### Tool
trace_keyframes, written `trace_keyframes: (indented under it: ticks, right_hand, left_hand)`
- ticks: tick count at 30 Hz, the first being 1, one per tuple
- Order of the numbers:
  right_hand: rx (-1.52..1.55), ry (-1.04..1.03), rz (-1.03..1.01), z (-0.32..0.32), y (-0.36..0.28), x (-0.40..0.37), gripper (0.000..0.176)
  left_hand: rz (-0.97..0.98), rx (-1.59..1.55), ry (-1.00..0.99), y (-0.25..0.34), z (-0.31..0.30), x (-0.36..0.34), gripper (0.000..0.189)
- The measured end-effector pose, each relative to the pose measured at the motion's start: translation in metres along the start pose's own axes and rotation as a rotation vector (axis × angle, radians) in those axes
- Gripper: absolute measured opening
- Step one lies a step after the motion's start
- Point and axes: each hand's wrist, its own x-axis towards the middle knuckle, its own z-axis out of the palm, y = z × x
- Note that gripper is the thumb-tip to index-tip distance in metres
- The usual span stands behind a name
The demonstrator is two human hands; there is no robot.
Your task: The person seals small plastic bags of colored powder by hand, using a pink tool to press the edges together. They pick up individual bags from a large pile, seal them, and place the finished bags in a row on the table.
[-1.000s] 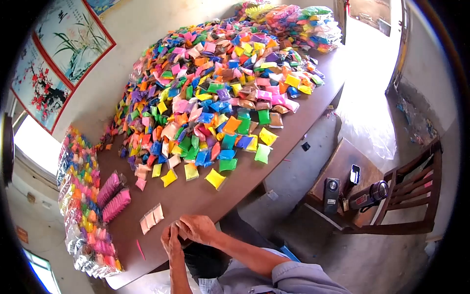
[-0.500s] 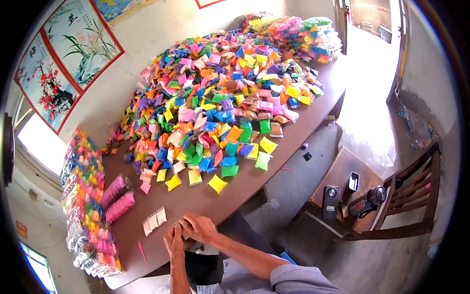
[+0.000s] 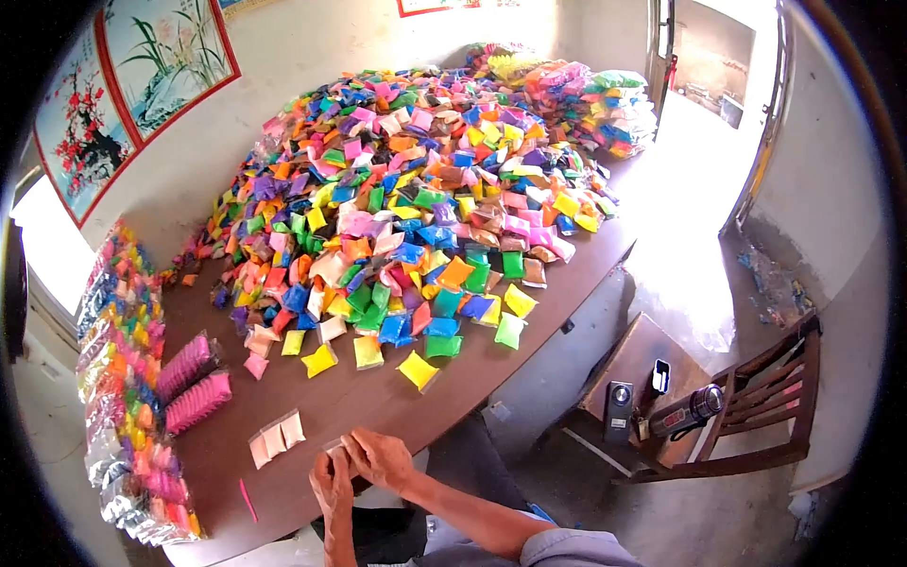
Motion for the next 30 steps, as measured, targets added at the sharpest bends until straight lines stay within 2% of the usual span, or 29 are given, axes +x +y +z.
trace_keyframes:
  ticks: [4,6,7,12,14,18,19,21,23,24,26,27,28,30]
  right_hand:
    - [-0.107,-0.060,-0.149,0.002,0.002,0.002,0.018]
    - [-0.282,-0.065,-0.301,0.014,0.016,0.000,0.019]
    - [-0.295,-0.070,-0.299,0.014,0.018,-0.001,0.019]
    - [-0.128,-0.041,-0.038,0.010,0.009,-0.004,0.018]
    - [-0.130,-0.043,0.007,0.009,0.010,-0.003,0.019]
    - [-0.125,-0.061,0.085,0.009,0.005,-0.002,0.024]
    - [-0.128,-0.057,0.088,0.011,0.008,-0.003,0.024]
    - [-0.366,-0.077,-0.221,0.018,0.020,-0.004,0.028]
    - [-0.398,-0.062,-0.249,0.025,0.031,-0.011,0.026]
    - [-0.424,-0.056,-0.282,0.023,0.027,-0.011,0.033]
    - [-0.393,-0.060,-0.268,0.013,0.027,-0.007,0.027]
    - [-0.370,-0.127,-0.089,0.008,0.028,-0.005,0.022]
    - [-0.327,-0.217,0.091,0.013,0.027,-0.007,0.027]
    - [-0.192,0.010,-0.018,0.020,0.031,-0.011,0.023]
  left_hand:
    - [0.125,0.018,0.087,-0.011,0.005,-0.003,0.033]
    - [0.126,-0.025,0.073,-0.011,0.003,-0.003,0.033]
    - [0.109,-0.050,0.055,-0.011,0.002,-0.003,0.031]
    - [0.084,-0.105,0.013,0.001,-0.001,-0.003,0.026]
    - [0.234,-0.071,0.024,-0.001,0.003,-0.003,0.025]
    - [0.266,-0.062,0.017,-0.016,0.006,-0.006,0.027]
    - [0.247,0.020,0.023,-0.023,0.005,-0.008,0.029]
    - [0.228,0.097,0.022,-0.030,0.003,-0.009,0.033]
    - [0.222,0.094,0.017,-0.033,0.003,-0.009,0.033]
    - [0.211,0.094,0.021,-0.028,0.003,-0.009,0.033]
    - [0.178,0.041,0.052,-0.019,0.009,-0.008,0.034]
    - [0.093,0.005,0.014,-0.016,0.012,-0.009,0.033]
    - [-0.005,-0.009,-0.011,-0.017,0.005,-0.012,0.033]
    - [-0.088,-0.038,0.000,0.000,0.006,-0.011,0.032]
